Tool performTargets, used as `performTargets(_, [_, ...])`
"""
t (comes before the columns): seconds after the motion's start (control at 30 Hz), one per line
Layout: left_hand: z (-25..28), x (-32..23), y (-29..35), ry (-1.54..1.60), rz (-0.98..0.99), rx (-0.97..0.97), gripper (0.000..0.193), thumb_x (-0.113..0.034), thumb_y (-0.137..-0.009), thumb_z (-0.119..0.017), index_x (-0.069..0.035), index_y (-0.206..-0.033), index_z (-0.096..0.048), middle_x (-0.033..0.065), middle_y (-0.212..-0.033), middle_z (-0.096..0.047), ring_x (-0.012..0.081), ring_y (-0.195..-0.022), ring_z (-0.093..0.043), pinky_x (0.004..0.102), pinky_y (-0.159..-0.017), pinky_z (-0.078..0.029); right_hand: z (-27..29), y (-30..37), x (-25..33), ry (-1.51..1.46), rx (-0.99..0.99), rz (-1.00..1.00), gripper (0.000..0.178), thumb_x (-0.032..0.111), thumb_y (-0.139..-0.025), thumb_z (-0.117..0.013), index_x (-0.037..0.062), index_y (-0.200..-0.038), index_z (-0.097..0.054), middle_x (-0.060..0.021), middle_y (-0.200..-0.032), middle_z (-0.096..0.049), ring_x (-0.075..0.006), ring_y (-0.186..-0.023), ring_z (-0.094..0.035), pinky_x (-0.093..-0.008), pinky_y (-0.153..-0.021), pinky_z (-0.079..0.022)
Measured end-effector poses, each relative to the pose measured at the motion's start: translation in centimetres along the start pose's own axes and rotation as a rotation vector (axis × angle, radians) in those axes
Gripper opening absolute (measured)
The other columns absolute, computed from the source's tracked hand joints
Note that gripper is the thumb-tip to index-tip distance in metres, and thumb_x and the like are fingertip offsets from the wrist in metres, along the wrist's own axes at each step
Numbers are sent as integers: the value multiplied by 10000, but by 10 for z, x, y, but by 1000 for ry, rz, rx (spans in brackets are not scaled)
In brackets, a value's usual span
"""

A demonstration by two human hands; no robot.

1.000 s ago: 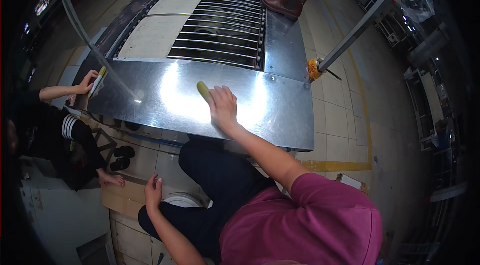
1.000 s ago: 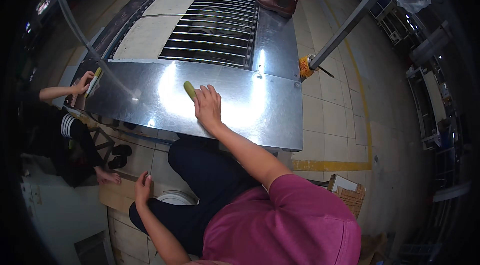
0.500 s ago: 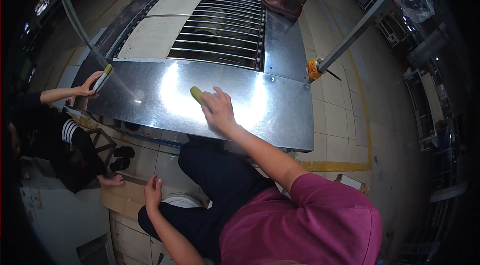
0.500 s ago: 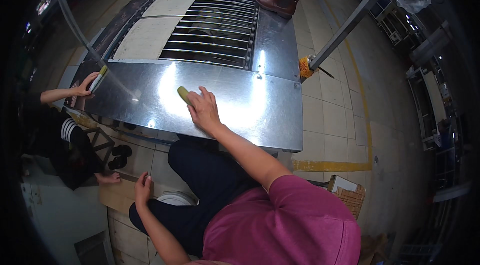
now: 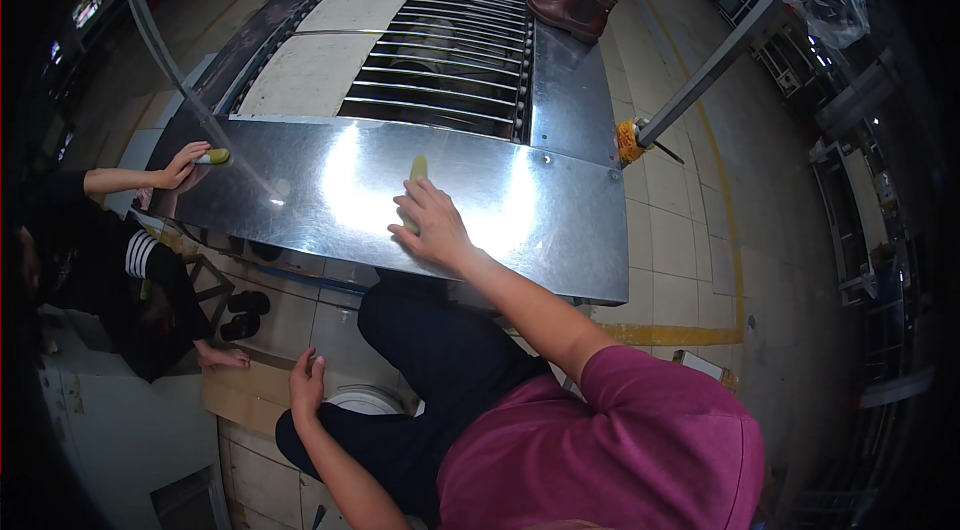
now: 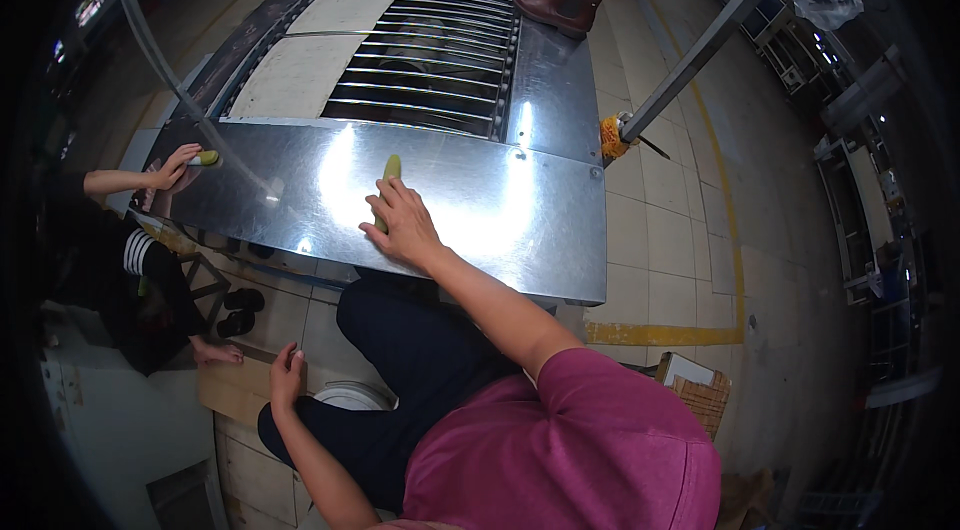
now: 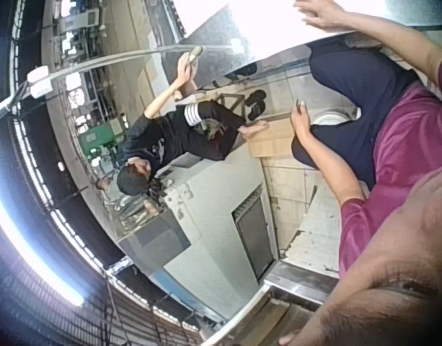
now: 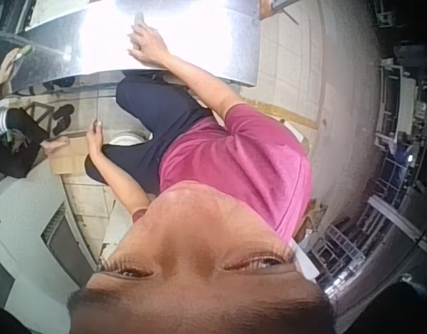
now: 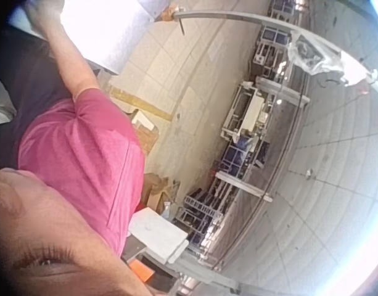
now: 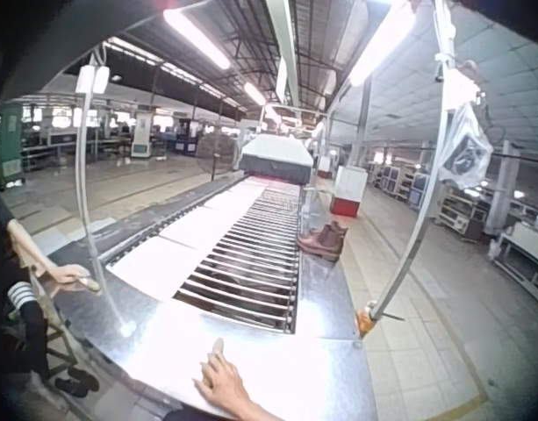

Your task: Polishing a brown leather boot using a yellow sponge applicator.

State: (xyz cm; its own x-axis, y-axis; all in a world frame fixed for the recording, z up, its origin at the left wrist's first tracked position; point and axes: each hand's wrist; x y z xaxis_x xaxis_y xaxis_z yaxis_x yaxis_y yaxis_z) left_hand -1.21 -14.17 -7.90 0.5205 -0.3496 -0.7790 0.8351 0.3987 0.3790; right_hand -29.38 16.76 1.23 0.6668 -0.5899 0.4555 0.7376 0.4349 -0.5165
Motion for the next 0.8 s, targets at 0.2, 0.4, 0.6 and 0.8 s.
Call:
performTargets(0.2, [-3, -3, -5, 15, -7, 8, 493, -296, -1033, -664, -16, -1434, -603, 173, -1208, -727, 235, -1093, -674, 361, -978, -524, -8, -2, -17, 40, -52, -69, 432, 7, -871, -648, 35, -1302, -639, -234, -1442, -541, -462, -1433, -430, -549, -1166, -356])
performTargets(0.4, [-2, -1, -2, -6, 5, 4, 502, -302, -1032, -663, -13, -1437, -599, 173, -1205, -728, 231, -1087, -675, 357, -972, -525, -9, 0, -9, 231, -185, -186, 413, -38, -874, -608, 43, -1278, -633, -222, -1407, -559, -467, -1415, -429, -583, -1168, -321])
performTargets(0.6, [-4, -8, -3, -12, 2, 6, 503, -309, -1027, -668, -24, -1436, -604, 178, -1213, -728, 238, -1086, -679, 364, -967, -528, -10, 1, -19, 175, -194, -124, 360, 13, -907, -639, 65, -1263, -647, -168, -1311, -615, -371, -1299, -526, -515, -1099, -367])
performTargets(0.8, [-2, -4, -2, 13, -11, -1, 501, -307, -1028, -667, -22, -1435, -605, 191, -1217, -729, 253, -1104, -681, 372, -985, -520, -4, 3, -9, 13, -171, -85, 345, 93, -889, -728, 79, -1228, -666, -104, -1118, -664, -286, -1086, -599, -465, -970, -429])
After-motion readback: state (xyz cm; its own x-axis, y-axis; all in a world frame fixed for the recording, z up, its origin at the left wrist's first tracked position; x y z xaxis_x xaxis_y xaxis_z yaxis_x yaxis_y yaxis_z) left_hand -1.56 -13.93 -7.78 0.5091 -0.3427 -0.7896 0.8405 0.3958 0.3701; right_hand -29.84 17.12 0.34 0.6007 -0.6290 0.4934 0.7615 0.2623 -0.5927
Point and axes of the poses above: each hand's wrist, its own y-axis away from the middle knuckle, its own z-axis out of the back of the hand, x = y × z
